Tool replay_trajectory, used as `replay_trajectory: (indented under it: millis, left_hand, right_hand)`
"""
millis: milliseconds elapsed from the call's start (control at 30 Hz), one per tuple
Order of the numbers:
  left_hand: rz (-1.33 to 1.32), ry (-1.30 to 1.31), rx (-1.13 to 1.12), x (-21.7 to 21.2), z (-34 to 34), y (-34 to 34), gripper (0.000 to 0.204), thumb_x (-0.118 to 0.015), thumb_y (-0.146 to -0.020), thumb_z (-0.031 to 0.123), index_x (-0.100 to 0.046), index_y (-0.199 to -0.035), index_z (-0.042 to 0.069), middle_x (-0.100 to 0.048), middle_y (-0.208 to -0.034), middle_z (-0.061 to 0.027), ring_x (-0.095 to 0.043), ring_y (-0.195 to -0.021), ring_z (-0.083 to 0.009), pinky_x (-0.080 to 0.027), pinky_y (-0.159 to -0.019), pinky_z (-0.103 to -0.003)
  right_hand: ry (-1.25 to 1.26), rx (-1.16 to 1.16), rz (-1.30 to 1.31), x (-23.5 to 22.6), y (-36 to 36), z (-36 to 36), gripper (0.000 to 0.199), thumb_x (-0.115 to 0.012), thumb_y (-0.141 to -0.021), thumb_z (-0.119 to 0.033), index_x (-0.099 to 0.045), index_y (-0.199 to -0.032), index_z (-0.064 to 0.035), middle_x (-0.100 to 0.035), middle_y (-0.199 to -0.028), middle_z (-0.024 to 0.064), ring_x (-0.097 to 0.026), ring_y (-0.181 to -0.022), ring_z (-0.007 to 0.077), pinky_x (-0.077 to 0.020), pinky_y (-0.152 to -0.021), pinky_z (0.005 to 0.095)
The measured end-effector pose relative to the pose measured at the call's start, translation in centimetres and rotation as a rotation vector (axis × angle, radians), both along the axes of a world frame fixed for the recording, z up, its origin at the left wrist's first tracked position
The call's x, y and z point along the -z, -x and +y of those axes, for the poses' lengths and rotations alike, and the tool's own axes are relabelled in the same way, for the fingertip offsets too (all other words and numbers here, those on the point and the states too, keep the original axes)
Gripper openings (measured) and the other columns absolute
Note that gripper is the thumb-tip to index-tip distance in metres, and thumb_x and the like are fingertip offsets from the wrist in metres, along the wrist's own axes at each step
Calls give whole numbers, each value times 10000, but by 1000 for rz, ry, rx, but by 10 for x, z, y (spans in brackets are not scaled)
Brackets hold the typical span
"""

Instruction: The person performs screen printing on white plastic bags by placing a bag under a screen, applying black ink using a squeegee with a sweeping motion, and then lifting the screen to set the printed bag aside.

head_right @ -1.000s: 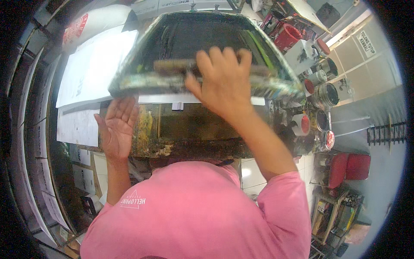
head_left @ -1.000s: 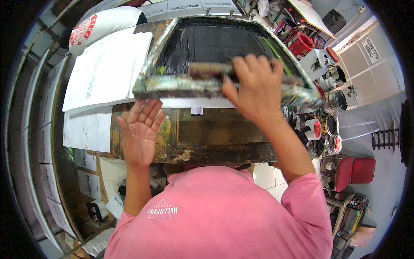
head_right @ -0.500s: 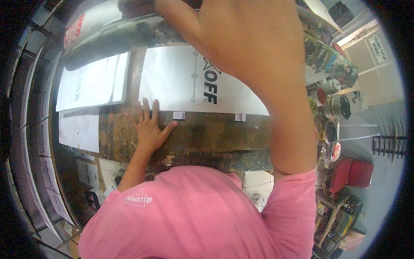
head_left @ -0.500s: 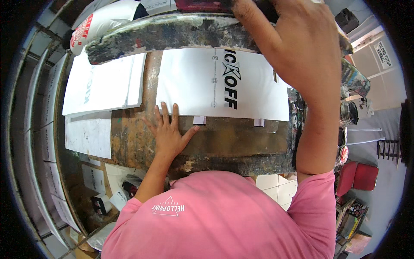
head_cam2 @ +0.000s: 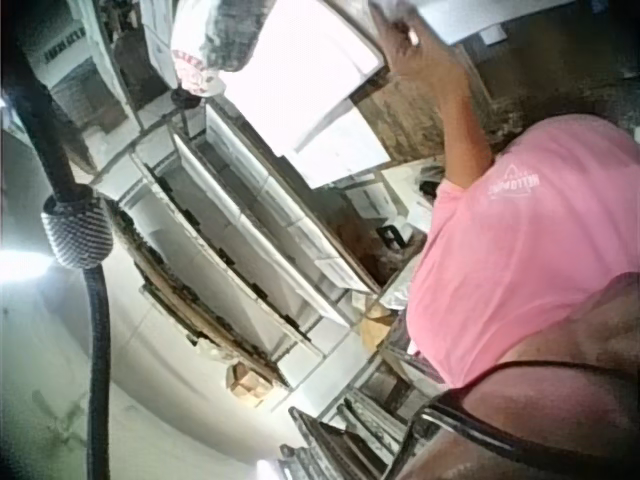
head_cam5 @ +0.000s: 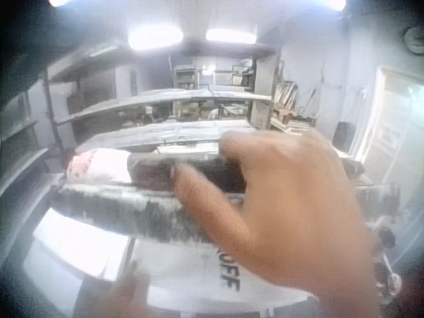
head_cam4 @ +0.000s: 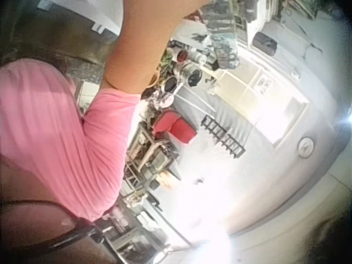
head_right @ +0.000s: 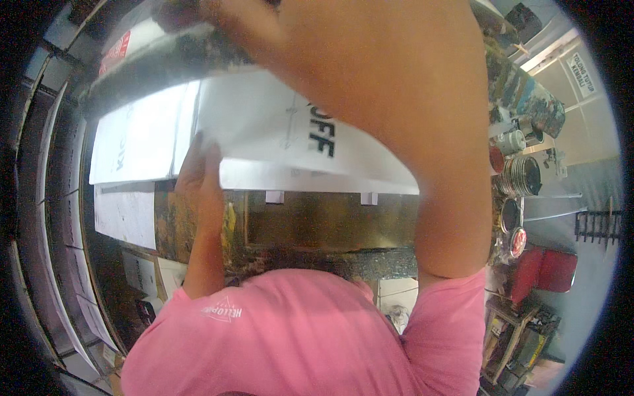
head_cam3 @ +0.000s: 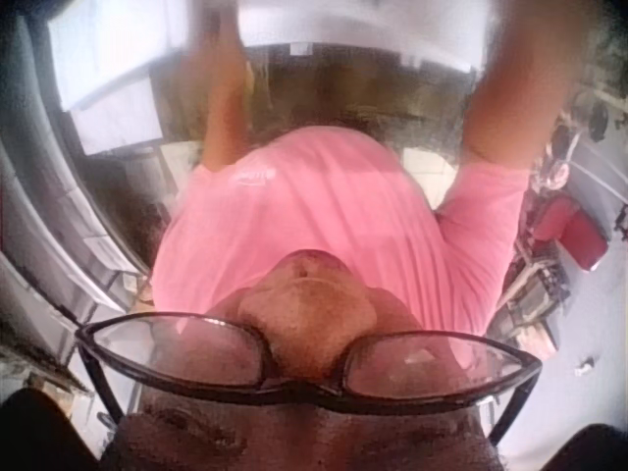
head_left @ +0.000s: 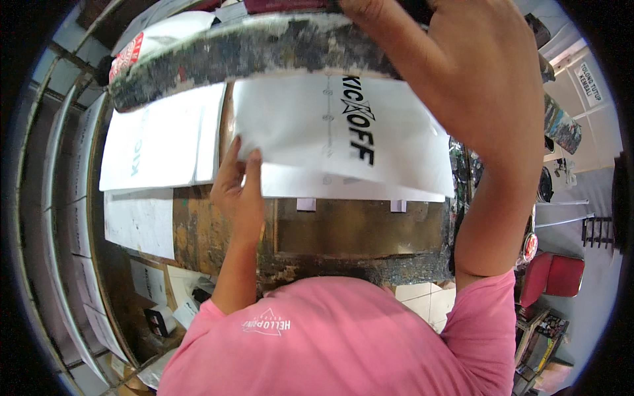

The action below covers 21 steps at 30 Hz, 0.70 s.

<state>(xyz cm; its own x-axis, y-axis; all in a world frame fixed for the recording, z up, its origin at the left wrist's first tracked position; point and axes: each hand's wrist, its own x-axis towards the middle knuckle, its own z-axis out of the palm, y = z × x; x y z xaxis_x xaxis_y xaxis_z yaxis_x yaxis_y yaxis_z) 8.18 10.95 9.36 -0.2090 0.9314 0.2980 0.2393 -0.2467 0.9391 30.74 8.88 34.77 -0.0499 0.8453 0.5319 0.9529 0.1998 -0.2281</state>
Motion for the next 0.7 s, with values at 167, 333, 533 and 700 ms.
replay_trajectory:
  millis: [167, 333, 533, 700]
  left_hand:
    - [-27, 70, -57, 0, 3, 79, 502, -719, -969, 51, -588, -1442, -57, -664, -986, -58, -605, -822, -72, -523, -709, -244]
    - [-23, 122, -82, -7, 28, 179, 587, -669, -912, -8, -529, -1474, -98, -699, -1078, -114, -625, -783, -83, -527, -692, -242]
    - [227, 207, -211, 19, 96, 329, 719, -693, -840, 64, -498, -1525, -31, -694, -1194, -160, -655, -840, -162, -543, -731, -302]
    - [1066, 369, -516, 5, 139, 372, 858, -797, -815, 195, -437, -1577, 31, -581, -1425, -320, -638, -1230, -390, -514, -1041, -452]
  right_hand:
    - [-292, 24, -31, 31, 9, 3, 419, -619, -964, -423, -689, -884, -18, -673, -759, 158, -640, -694, 327, -487, -736, 448]
    - [-188, 72, -192, 47, -10, -2, 375, -669, -965, -354, -722, -1177, -50, -722, -1049, 197, -656, -980, 416, -475, -909, 475]
    - [-133, 139, -244, 55, -4, -13, 418, -639, -973, -344, -711, -1209, -7, -723, -1149, 217, -627, -1023, 418, -467, -964, 459]
    - [-313, 92, -205, 63, 1, -13, 472, -682, -923, -417, -684, -1181, -22, -695, -939, 188, -640, -884, 383, -442, -865, 469]
